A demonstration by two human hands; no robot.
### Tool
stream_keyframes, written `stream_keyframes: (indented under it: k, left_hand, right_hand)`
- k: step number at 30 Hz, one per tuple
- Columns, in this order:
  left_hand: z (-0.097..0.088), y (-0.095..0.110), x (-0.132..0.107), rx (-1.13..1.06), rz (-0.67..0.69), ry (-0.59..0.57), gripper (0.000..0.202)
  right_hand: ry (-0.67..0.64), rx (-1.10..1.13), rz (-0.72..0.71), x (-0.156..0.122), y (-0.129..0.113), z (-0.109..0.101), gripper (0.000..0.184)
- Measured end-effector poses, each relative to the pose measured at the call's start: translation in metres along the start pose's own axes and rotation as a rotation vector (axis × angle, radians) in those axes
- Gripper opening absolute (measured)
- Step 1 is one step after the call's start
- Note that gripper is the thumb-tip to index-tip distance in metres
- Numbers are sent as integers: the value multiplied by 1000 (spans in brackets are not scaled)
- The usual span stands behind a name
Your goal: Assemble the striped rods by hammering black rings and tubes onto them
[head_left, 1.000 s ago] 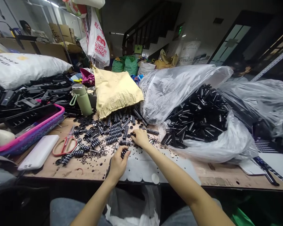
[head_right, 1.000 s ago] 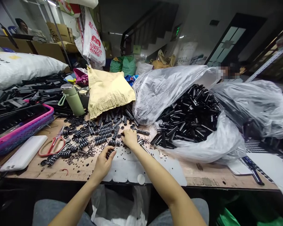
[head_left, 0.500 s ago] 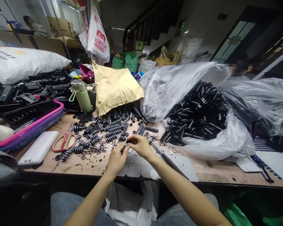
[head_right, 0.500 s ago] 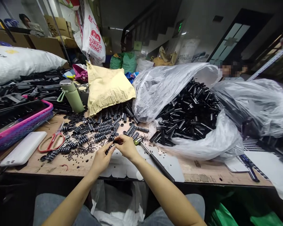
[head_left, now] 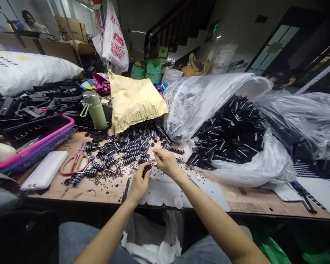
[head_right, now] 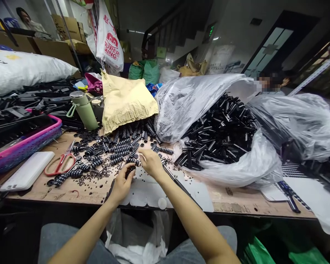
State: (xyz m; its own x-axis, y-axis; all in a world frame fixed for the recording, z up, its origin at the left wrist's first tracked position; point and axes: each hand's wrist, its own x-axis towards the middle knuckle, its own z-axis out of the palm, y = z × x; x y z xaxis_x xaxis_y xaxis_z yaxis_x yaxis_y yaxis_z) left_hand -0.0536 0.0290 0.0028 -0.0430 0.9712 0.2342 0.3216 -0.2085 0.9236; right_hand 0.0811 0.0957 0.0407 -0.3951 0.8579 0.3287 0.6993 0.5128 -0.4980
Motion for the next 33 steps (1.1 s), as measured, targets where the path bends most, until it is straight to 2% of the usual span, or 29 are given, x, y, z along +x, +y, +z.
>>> stream_keyframes:
  k: [2,6,12,15,22,25,28,31,33]
  left_hand:
    - [0,-2,-1,12,-32,13,26]
    - [-7,-5,1,34,-67,38,29]
    - [-11,-9,8,108,-37,-18,37]
    - [-9,-8,6,166,-17,-37,37]
    - [-9,4,3,183,4,-89,35]
    - [-4,4,4,90,4,-22,36]
    - [1,0,3,-37,8,79,35]
    - [3,-6,2,-76,-21,30,30]
    - [2,-9,2,-105,-60,5,30]
  right_hand:
    - [-2,-76,89,20,14,8,16]
    - [-17,-25,108,34,23,23,12]
    - [-48,210,108,2,-7,18,19]
    - [-3,367,137,-9,-17,12,22]
    - [66,235,-81,-28,-22,2,29]
    - [33,247,-152,-32,-25,-4,28]
    - [-50,210,-142,-20,-22,-5,29]
    - [-116,123,14,9,-6,4,27]
    - [-175,126,67,29,8,15,19]
